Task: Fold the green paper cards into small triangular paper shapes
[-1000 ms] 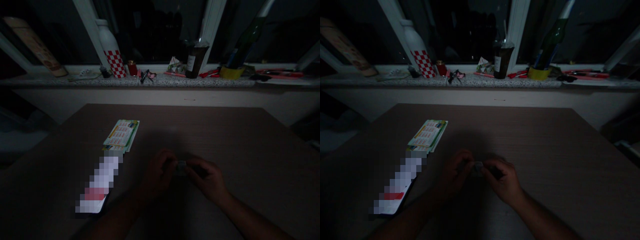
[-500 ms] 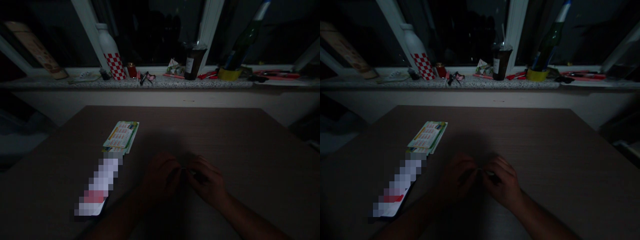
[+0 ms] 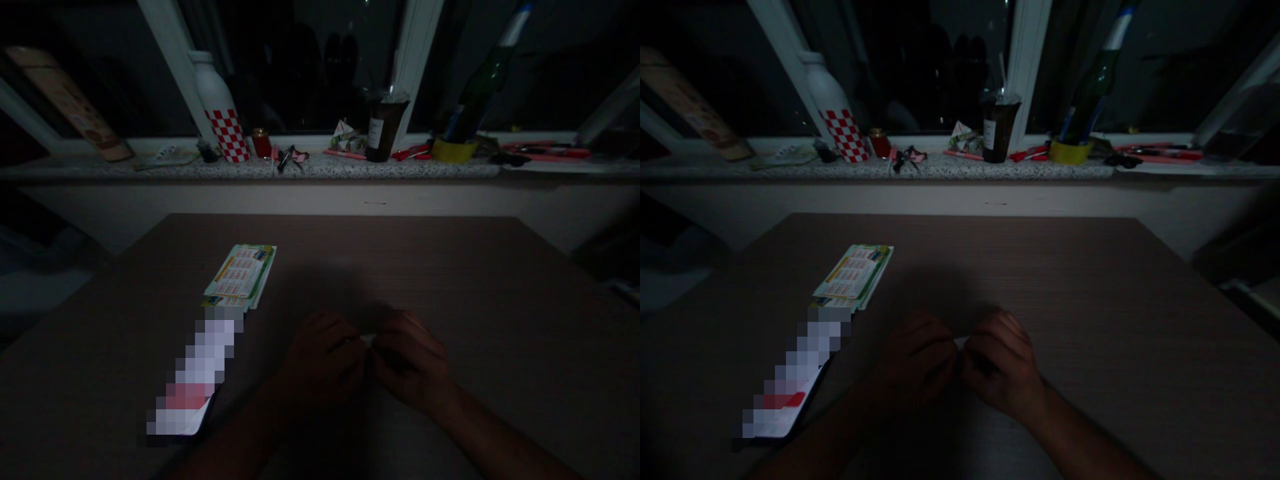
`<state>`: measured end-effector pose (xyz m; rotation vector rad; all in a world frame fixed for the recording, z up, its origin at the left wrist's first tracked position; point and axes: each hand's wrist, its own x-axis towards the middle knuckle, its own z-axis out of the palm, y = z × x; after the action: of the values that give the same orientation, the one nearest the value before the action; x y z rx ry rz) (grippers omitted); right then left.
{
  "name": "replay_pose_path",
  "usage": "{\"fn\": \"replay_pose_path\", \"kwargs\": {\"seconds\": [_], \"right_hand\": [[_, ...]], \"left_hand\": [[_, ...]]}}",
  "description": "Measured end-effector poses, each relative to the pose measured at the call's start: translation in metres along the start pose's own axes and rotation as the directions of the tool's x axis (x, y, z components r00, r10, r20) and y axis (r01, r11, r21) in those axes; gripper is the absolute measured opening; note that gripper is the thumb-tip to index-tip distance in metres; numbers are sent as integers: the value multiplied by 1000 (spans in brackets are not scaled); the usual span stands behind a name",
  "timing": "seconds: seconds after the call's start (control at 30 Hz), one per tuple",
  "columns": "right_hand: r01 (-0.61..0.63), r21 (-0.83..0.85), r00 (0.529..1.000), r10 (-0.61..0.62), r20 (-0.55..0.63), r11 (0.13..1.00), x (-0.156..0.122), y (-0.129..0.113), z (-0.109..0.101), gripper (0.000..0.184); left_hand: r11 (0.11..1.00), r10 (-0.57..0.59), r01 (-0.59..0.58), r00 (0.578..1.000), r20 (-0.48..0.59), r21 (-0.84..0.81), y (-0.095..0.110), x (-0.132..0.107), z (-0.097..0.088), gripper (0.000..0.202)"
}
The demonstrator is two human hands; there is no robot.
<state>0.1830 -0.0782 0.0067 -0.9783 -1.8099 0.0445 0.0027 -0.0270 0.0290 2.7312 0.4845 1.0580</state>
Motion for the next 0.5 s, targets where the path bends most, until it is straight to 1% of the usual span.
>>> {"fn": "replay_pose_path", "kwargs": {"seconds": [0.17, 0.27, 0.4, 0.5], "right_hand": [[-44, -45, 999, 44, -9, 998, 0, -1, 0, 19], [-56, -48, 998, 55, -12, 997, 2, 0, -2, 17], [-86, -46, 996, 85, -15, 995, 3, 6, -6, 16], [-115, -53, 993, 114, -21, 992, 2, 11, -8, 17]], "left_hand": [[999, 42, -41, 998, 51, -10, 0, 1, -1, 9], [998, 64, -63, 998, 26, -21, 0, 1, -3, 9], [999, 44, -43, 999, 14, -31, -2, -1, -4, 8], [998, 53, -53, 999, -11, -43, -4, -2, -5, 7]]}}
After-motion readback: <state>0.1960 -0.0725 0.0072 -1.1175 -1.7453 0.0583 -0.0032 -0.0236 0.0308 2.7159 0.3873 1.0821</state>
